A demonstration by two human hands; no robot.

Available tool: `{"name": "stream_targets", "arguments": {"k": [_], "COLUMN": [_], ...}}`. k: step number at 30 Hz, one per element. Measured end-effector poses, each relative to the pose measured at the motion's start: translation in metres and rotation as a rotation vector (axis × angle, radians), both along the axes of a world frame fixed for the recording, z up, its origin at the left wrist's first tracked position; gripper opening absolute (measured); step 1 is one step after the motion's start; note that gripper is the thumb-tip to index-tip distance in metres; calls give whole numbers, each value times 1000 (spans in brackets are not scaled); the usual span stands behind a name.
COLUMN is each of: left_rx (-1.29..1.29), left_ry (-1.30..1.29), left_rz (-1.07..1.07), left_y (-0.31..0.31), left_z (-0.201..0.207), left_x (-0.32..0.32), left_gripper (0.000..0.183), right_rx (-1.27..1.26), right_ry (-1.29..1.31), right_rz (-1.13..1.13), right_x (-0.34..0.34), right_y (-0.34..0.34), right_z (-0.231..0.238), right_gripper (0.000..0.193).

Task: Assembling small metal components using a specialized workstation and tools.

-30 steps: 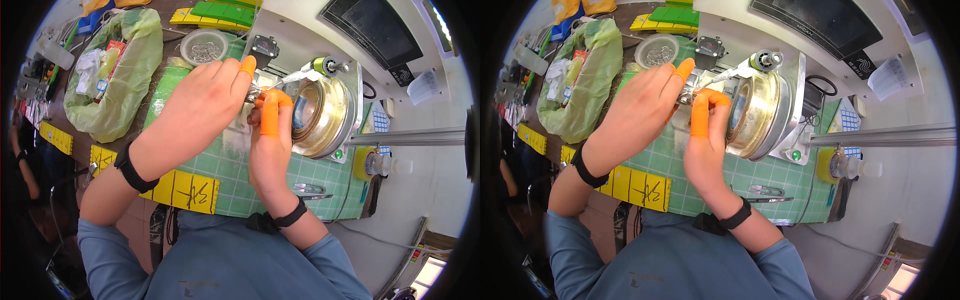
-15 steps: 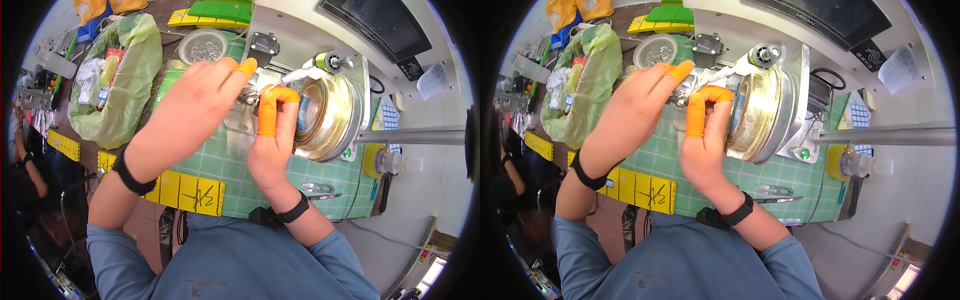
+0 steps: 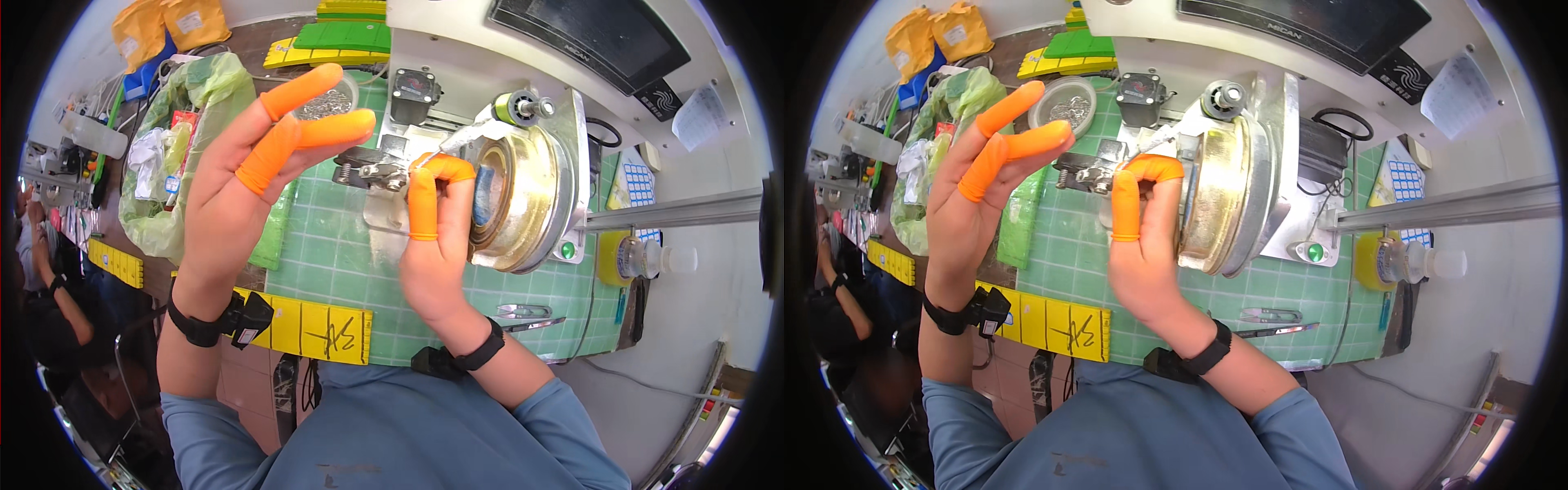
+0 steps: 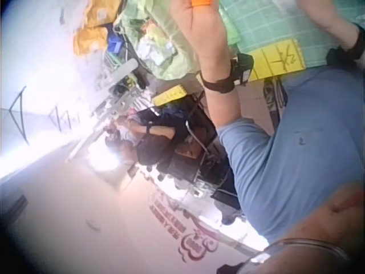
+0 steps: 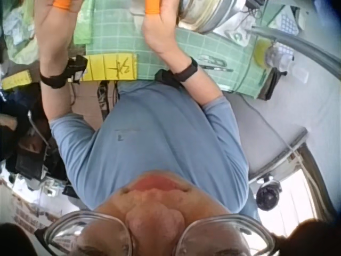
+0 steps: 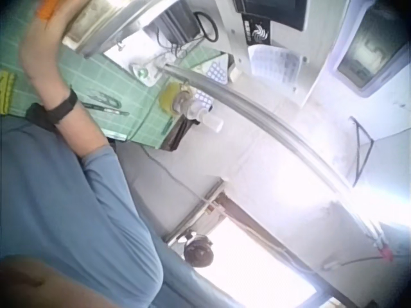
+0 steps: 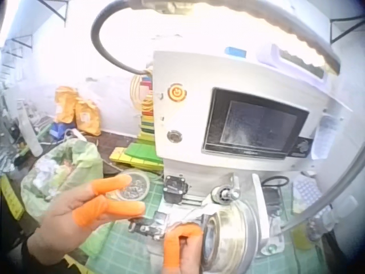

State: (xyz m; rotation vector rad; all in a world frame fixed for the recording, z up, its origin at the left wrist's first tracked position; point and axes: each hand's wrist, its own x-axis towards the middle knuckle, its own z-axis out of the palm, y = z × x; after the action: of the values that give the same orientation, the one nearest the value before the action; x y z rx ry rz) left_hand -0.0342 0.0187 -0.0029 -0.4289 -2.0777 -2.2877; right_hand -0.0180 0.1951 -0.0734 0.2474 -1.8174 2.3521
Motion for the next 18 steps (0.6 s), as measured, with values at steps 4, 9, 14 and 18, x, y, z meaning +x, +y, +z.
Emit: {"name": "stream_targets", "arguments": {"k": [4,9,14,18], "left_rx": [-294,-902,-924,-952], "left_ry": [242,834,1094,949], "left_rz": [50,79,100,178], "left_y": [9,11,7,13], "left_z": [3,-11,-22,-25], "left_x": [-6,-4,-15,-7], "left_gripper": [44,36,34,27], "right_rx": [-36,-23,-104,-98], "right_ry": [22,62,69,45], "right_rz": [14,20,55,30], "right_x": [-1,-3,-2,1], "right_y": [0,0,-2,-5], "right_z": [-1,-4,-6,-4], "right_gripper": [11,11,11,11]}}
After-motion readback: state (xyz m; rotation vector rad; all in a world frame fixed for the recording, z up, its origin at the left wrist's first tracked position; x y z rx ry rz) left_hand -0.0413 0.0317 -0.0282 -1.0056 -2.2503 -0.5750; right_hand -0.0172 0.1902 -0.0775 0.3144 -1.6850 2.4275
